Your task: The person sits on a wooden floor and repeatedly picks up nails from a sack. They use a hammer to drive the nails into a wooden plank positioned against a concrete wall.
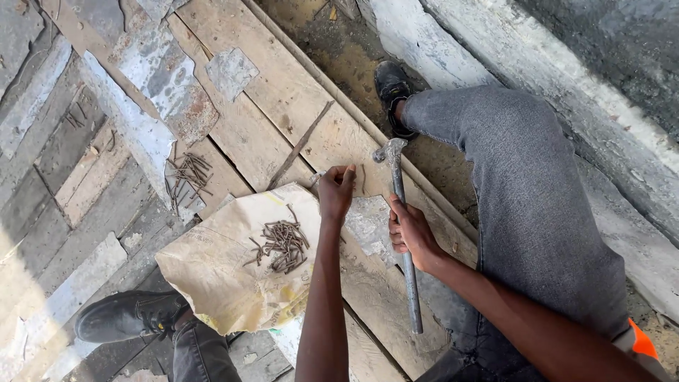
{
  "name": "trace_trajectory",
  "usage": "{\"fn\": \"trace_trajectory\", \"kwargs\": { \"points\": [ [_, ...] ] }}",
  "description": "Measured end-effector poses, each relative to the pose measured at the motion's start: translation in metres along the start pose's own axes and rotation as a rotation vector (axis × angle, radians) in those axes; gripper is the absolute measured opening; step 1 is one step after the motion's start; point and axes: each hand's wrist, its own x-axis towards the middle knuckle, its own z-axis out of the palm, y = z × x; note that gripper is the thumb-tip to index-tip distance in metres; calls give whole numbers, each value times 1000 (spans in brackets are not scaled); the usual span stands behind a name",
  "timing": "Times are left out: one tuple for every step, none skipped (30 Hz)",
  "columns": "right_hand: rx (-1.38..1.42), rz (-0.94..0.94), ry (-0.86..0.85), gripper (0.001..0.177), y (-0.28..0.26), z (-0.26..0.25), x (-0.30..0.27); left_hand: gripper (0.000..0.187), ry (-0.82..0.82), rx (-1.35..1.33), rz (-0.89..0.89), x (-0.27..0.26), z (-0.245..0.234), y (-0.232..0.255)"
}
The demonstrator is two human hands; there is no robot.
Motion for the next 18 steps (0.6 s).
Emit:
{"fn": "trace_trajectory", "kwargs": {
  "points": [
    [-2,2,1,49,0,-2,1,36,1,-1,-2,5,9,-3],
    [-6,-8,-1,49,0,-4,2,37,27,73,29,10,18,-5],
    [-15,-14,-7,49,-1,-4,2,40,59,144,56,13,24,-8],
    [-24,-10,-10,49,1,-8,-1,40,66,140,50,11,34,-5],
    [-20,-19,2,50,0,-8,-1,34,81,241,91,12,38,1],
    [-16,-29,14,52,-2,-6,-1,29,95,344,128,13,39,7],
    [-57,-34,-40,52,-2,-8,-2,29,162,333,123,13,41,7],
    [-68,-22,-22,52,-3,-10,-1,27,156,365,82,15,42,7],
    [-70,-10,7,52,-2,-13,-2,24,136,397,41,17,45,7],
    [-102,-16,-37,52,-8,-9,6,24,189,387,37,29,43,5],
    [-87,-18,-21,50,-5,-11,5,21,160,383,4,29,47,-4],
    [-72,-19,-5,49,-3,-14,6,18,130,379,-28,32,53,-13],
    [-93,-14,-18,49,-1,-14,7,18,150,368,-39,33,54,-22],
    [-87,-16,-18,50,1,-14,8,18,166,264,-19,35,56,-30],
    [-77,-26,-12,51,1,-14,9,17,176,160,10,39,60,-36],
    [-93,-28,-20,51,-1,-15,13,17,190,149,9,32,56,-28],
    [-71,-19,-30,51,1,-17,15,17,238,-86,12,22,53,-22],
    [-50,-9,-39,52,1,-19,17,18,285,-322,17,12,50,-16]
  ]
}}
